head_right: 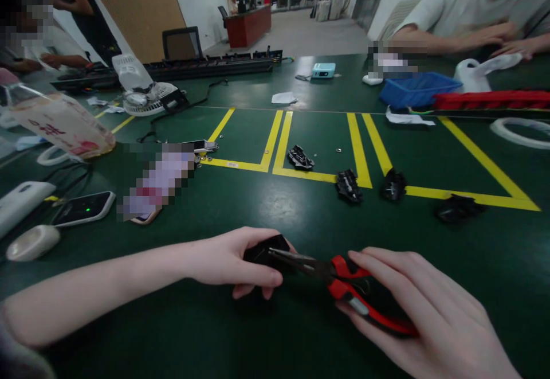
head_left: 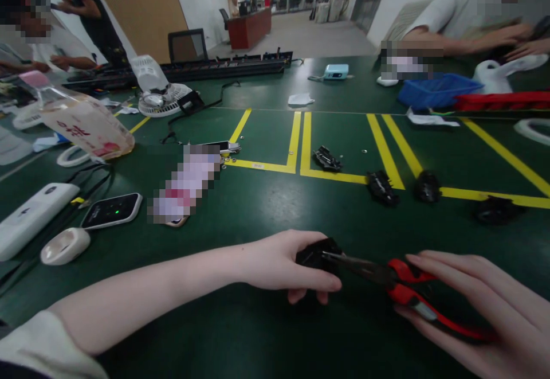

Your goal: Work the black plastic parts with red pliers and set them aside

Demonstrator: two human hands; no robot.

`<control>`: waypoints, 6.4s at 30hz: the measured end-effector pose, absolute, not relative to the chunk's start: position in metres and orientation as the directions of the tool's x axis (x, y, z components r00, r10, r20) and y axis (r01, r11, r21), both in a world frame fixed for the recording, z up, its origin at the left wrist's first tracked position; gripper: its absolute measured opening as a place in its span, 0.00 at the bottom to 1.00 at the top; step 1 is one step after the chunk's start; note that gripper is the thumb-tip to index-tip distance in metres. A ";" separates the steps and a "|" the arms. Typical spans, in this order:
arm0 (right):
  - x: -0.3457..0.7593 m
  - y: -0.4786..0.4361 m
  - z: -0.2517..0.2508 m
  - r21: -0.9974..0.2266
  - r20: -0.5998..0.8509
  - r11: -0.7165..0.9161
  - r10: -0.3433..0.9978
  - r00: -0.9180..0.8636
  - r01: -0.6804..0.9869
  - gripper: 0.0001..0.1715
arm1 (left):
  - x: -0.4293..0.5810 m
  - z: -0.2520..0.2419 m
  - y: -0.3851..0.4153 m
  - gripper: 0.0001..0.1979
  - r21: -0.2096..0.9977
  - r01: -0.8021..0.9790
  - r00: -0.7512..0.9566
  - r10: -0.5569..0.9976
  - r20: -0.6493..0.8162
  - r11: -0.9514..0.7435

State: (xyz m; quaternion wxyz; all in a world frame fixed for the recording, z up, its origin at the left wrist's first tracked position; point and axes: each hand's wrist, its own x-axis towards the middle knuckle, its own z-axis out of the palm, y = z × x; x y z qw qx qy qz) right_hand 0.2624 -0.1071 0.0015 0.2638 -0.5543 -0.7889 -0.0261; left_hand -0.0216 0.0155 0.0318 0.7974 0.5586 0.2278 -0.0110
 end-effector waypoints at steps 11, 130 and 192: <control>0.272 -0.101 0.012 -0.228 0.486 0.418 0.832 -0.269 0.879 0.30 | 0.029 0.028 -0.021 0.11 0.712 -0.047 0.792 0.460 -0.400 0.700; 0.271 -0.106 0.016 -0.141 0.439 0.430 0.835 -0.333 0.892 0.15 | 0.026 0.028 -0.019 0.22 0.912 0.113 0.951 0.222 -0.214 0.395; 0.276 -0.103 0.015 -0.019 0.421 0.508 0.785 -0.454 0.861 0.14 | 0.023 0.030 -0.002 0.14 0.889 0.270 0.956 0.004 -0.292 0.371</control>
